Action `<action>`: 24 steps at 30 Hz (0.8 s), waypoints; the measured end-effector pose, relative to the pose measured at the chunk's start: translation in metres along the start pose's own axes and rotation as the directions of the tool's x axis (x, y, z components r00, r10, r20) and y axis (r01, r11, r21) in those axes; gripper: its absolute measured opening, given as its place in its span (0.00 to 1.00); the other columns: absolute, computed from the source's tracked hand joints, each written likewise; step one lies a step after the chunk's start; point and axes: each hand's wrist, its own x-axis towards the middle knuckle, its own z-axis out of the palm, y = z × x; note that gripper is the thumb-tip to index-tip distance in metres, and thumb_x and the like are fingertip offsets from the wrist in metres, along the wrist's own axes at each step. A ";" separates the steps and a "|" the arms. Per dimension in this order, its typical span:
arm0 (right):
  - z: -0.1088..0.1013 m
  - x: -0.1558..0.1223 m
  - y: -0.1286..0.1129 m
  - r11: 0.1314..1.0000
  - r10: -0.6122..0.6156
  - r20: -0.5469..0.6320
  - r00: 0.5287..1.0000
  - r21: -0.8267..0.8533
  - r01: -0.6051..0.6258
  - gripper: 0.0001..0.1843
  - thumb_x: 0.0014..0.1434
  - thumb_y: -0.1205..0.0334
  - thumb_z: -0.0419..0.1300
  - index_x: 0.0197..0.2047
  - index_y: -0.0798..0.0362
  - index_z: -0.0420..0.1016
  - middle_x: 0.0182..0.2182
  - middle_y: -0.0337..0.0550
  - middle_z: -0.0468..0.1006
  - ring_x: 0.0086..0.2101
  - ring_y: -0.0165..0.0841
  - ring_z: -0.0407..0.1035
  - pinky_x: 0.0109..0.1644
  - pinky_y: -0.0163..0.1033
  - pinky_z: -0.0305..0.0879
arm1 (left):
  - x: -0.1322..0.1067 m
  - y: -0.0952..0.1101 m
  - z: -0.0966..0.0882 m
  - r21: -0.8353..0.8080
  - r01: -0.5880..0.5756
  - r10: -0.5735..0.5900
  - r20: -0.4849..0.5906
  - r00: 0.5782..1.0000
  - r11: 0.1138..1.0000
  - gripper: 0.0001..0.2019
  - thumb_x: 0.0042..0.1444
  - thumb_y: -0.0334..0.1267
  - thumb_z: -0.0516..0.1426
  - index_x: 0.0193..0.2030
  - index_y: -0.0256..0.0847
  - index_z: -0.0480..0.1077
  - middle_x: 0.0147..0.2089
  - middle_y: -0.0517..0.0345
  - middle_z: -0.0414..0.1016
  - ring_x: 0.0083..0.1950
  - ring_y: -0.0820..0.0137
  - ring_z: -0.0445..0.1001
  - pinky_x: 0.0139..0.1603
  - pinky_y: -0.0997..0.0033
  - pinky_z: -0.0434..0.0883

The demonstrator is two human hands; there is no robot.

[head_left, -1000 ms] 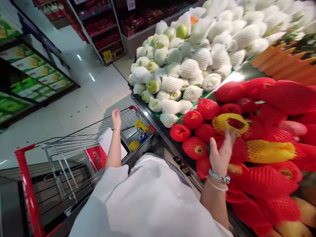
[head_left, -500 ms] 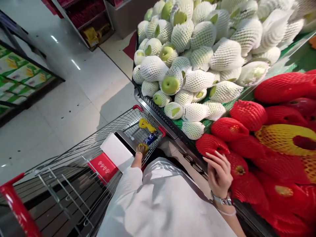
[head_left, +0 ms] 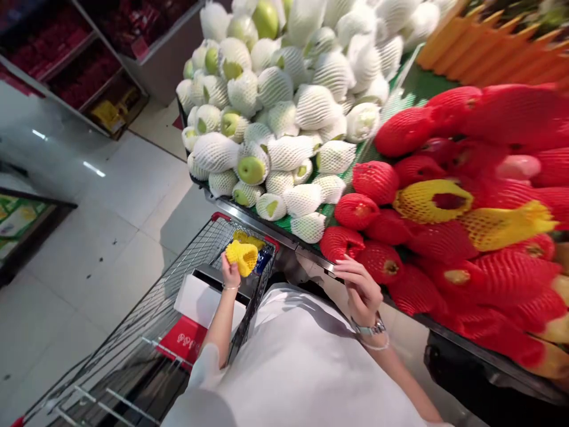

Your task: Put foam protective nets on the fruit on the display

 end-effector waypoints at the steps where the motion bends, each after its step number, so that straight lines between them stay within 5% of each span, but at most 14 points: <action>1: 0.001 0.002 -0.005 0.998 -0.004 -0.002 1.000 0.055 0.005 0.15 0.62 0.67 0.52 0.45 0.46 0.79 0.39 0.44 0.80 0.45 0.42 0.74 0.54 0.59 0.69 | 0.000 0.019 0.001 -0.079 -0.071 0.070 -0.019 0.997 0.994 0.37 0.49 0.76 0.43 0.42 0.41 0.62 0.37 0.52 0.68 0.39 0.64 0.71 0.39 0.65 0.70; 3: 0.001 0.006 -0.016 0.990 -0.003 0.012 1.000 0.142 0.002 0.17 0.64 0.67 0.52 0.51 0.44 0.76 0.45 0.45 0.78 0.51 0.41 0.71 0.58 0.57 0.67 | -0.004 0.060 0.009 -0.215 -0.184 0.189 0.001 0.982 0.959 0.36 0.50 0.75 0.41 0.42 0.42 0.61 0.36 0.55 0.67 0.36 0.67 0.70 0.36 0.68 0.70; 5: -0.003 0.011 -0.026 0.968 0.043 0.077 0.996 0.244 -0.061 0.20 0.66 0.59 0.54 0.60 0.43 0.69 0.55 0.47 0.73 0.57 0.42 0.66 0.62 0.55 0.63 | -0.011 0.102 0.027 -0.330 -0.241 0.302 0.147 0.942 0.913 0.32 0.52 0.72 0.46 0.40 0.41 0.64 0.34 0.56 0.68 0.33 0.68 0.70 0.34 0.68 0.70; 9: -0.023 0.011 -0.033 0.870 0.138 0.228 0.964 0.437 -0.228 0.43 0.54 0.37 0.62 0.68 0.44 0.57 0.64 0.49 0.61 0.61 0.44 0.60 0.64 0.50 0.61 | -0.033 0.173 0.077 -0.482 -0.245 0.497 0.510 0.702 0.841 0.27 0.49 0.65 0.58 0.35 0.38 0.71 0.32 0.53 0.73 0.33 0.66 0.72 0.35 0.66 0.70; 11: -0.037 0.006 -0.030 0.837 0.204 0.159 0.966 0.483 -0.256 0.43 0.49 0.37 0.66 0.64 0.44 0.63 0.60 0.49 0.67 0.58 0.43 0.65 0.62 0.46 0.63 | -0.046 0.198 0.101 -0.504 -0.207 0.509 0.591 0.626 0.838 0.25 0.52 0.61 0.58 0.38 0.38 0.72 0.36 0.52 0.75 0.36 0.65 0.73 0.38 0.67 0.70; 13: -0.054 0.000 -0.023 0.810 0.291 0.020 0.956 0.527 -0.258 0.40 0.46 0.40 0.70 0.59 0.46 0.69 0.55 0.48 0.71 0.54 0.41 0.67 0.59 0.43 0.65 | -0.059 0.218 0.120 -0.518 -0.131 0.482 0.632 0.607 0.845 0.22 0.52 0.57 0.60 0.42 0.39 0.71 0.39 0.53 0.74 0.37 0.67 0.72 0.39 0.70 0.70; 15: -0.073 -0.005 -0.017 0.778 0.371 -0.064 0.927 0.566 -0.272 0.37 0.44 0.43 0.72 0.55 0.47 0.71 0.52 0.48 0.72 0.52 0.39 0.68 0.57 0.42 0.65 | -0.069 0.232 0.135 -0.524 -0.030 0.437 0.676 0.593 0.851 0.22 0.47 0.52 0.66 0.43 0.41 0.69 0.38 0.58 0.72 0.36 0.71 0.71 0.37 0.74 0.69; 17: -0.092 -0.008 -0.012 0.761 0.412 -0.090 0.907 0.581 -0.288 0.32 0.44 0.46 0.73 0.51 0.48 0.73 0.48 0.46 0.74 0.49 0.38 0.69 0.54 0.40 0.66 | -0.077 0.242 0.147 -0.507 0.093 0.391 0.756 0.525 0.857 0.24 0.40 0.46 0.70 0.39 0.41 0.65 0.36 0.62 0.69 0.35 0.74 0.70 0.36 0.77 0.68; 19: -0.111 -0.011 -0.009 0.768 0.431 -0.113 0.895 0.568 -0.298 0.25 0.45 0.49 0.73 0.43 0.50 0.75 0.40 0.42 0.74 0.43 0.35 0.69 0.48 0.38 0.67 | -0.084 0.250 0.158 -0.441 0.200 0.336 0.851 0.405 0.875 0.25 0.37 0.42 0.72 0.35 0.41 0.63 0.36 0.64 0.68 0.35 0.75 0.70 0.35 0.79 0.68; 21: -0.128 -0.014 -0.006 0.781 0.435 -0.139 0.890 0.550 -0.296 0.17 0.47 0.51 0.72 0.35 0.51 0.73 0.33 0.39 0.72 0.37 0.32 0.68 0.43 0.36 0.66 | -0.089 0.256 0.171 -0.325 0.272 0.270 0.937 0.220 0.906 0.26 0.34 0.41 0.73 0.35 0.41 0.64 0.37 0.63 0.70 0.36 0.74 0.72 0.37 0.77 0.69; 23: -0.144 -0.017 -0.005 0.773 0.430 -0.126 0.894 0.563 -0.292 0.14 0.52 0.52 0.69 0.32 0.52 0.72 0.31 0.38 0.70 0.34 0.31 0.66 0.41 0.35 0.64 | -0.096 0.260 0.185 -0.177 0.321 0.173 0.984 0.044 0.930 0.26 0.36 0.49 0.72 0.39 0.40 0.68 0.40 0.57 0.74 0.41 0.68 0.74 0.44 0.71 0.71; 24: -0.153 -0.019 -0.005 0.762 0.426 -0.109 0.898 0.578 -0.292 0.14 0.53 0.52 0.68 0.33 0.52 0.71 0.31 0.38 0.71 0.34 0.30 0.66 0.40 0.35 0.64 | -0.100 0.262 0.192 -0.106 0.336 0.115 0.993 -0.006 0.936 0.27 0.39 0.55 0.69 0.40 0.39 0.71 0.42 0.53 0.76 0.44 0.65 0.75 0.48 0.68 0.71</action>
